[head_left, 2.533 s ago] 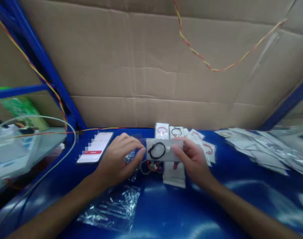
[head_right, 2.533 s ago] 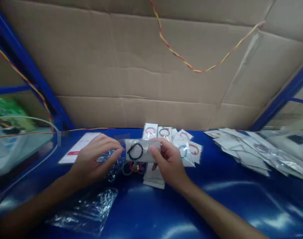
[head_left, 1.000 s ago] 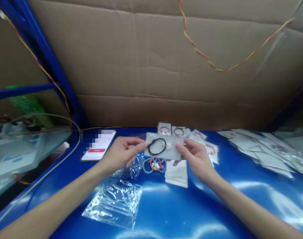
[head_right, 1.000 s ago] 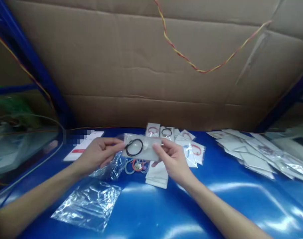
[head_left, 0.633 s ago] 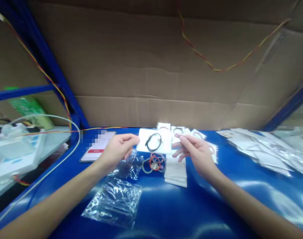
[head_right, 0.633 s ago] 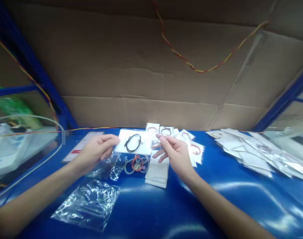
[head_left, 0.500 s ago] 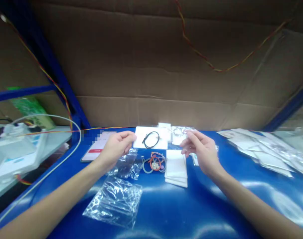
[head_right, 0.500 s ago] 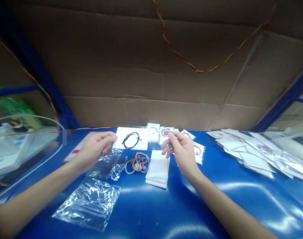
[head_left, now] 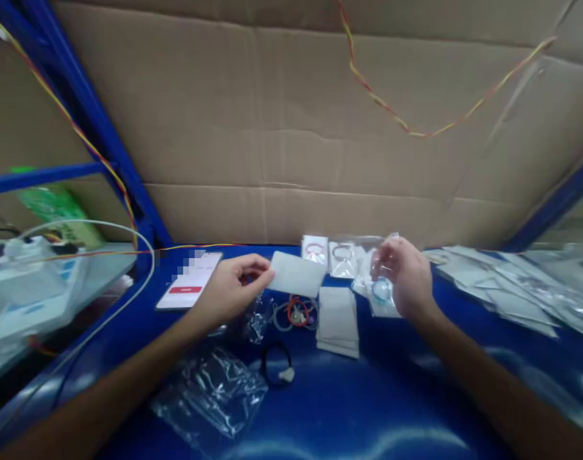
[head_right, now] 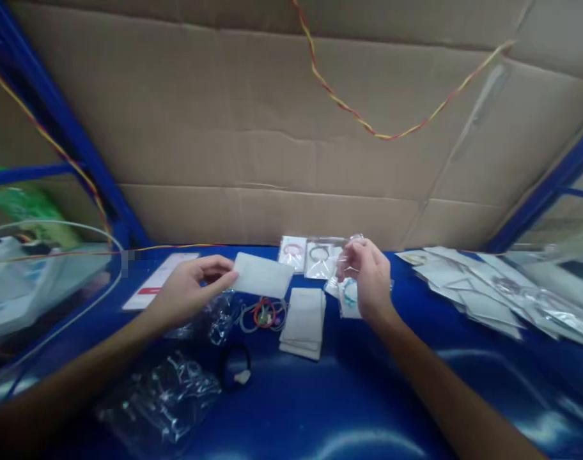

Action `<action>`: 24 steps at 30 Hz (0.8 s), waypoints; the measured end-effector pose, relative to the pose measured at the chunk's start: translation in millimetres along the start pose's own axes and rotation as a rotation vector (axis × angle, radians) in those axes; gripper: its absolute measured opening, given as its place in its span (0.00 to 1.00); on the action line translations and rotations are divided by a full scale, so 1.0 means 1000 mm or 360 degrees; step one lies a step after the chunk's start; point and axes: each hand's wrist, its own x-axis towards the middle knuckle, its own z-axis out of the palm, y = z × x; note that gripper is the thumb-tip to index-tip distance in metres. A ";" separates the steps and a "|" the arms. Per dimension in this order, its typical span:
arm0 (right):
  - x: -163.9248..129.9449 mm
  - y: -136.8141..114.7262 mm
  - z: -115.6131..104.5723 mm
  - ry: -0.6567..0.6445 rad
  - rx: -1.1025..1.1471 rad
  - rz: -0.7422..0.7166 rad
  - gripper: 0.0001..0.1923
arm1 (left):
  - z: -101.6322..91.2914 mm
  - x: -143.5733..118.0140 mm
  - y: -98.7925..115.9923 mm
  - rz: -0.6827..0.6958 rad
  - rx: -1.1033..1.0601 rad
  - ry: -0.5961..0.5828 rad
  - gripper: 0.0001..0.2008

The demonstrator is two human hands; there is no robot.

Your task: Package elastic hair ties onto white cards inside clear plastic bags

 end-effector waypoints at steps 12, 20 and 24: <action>-0.025 0.001 0.019 -0.0823 -0.0568 0.0078 0.14 | 0.006 -0.006 0.001 -0.0229 -0.0248 -0.0315 0.15; -0.008 -0.002 0.001 -0.0787 -0.0767 0.0040 0.16 | 0.002 -0.018 0.024 0.0116 0.0042 -0.0782 0.11; -0.002 -0.003 -0.008 -0.1024 -0.1005 0.0155 0.12 | 0.006 -0.021 0.024 0.0281 0.0320 -0.0649 0.11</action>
